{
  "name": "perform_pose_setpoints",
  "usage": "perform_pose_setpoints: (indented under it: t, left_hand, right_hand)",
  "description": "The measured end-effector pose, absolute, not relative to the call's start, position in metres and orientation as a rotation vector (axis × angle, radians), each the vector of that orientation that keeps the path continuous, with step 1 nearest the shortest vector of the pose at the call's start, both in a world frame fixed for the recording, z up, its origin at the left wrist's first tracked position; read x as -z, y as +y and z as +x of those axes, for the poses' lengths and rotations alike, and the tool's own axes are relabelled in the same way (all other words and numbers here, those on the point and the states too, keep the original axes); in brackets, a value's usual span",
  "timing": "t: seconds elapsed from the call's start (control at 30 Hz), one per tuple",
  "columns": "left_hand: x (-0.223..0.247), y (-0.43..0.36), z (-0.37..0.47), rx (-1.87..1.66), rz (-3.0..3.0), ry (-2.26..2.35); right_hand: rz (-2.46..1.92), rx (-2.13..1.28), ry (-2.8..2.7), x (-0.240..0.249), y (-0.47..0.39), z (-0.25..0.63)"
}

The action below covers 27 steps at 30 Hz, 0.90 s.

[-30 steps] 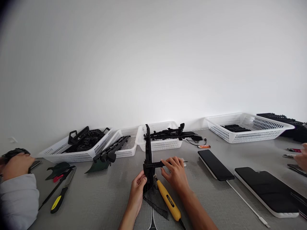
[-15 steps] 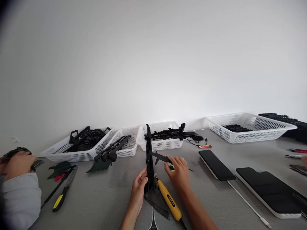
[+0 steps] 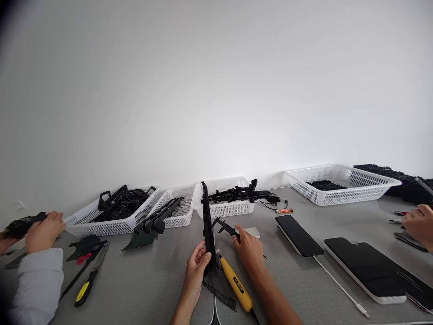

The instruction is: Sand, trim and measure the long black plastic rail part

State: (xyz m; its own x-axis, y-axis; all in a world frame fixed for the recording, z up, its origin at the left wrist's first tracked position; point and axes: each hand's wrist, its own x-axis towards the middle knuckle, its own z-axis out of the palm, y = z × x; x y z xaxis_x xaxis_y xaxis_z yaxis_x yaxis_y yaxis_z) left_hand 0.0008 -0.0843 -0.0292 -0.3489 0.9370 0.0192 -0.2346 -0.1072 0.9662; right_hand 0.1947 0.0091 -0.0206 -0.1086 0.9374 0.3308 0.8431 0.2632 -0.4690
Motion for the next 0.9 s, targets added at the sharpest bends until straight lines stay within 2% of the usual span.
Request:
perform_pose_setpoints:
  t: [0.3,0.57,0.9]
  left_hand:
    - [0.035,-0.084,-0.002,-1.633,0.895,1.246]
    - [0.037,-0.082,-0.002,-1.644,0.897,1.244]
    - [0.036,-0.078,0.000,-1.667,0.910,1.241]
  right_hand:
    - [-1.626,-0.046,-2.187,0.002,-0.004,0.189]
    - [-1.538,0.071,-2.399,0.008,-0.003,0.180]
    - [-1.571,0.027,-2.552,-0.008,0.001,0.170]
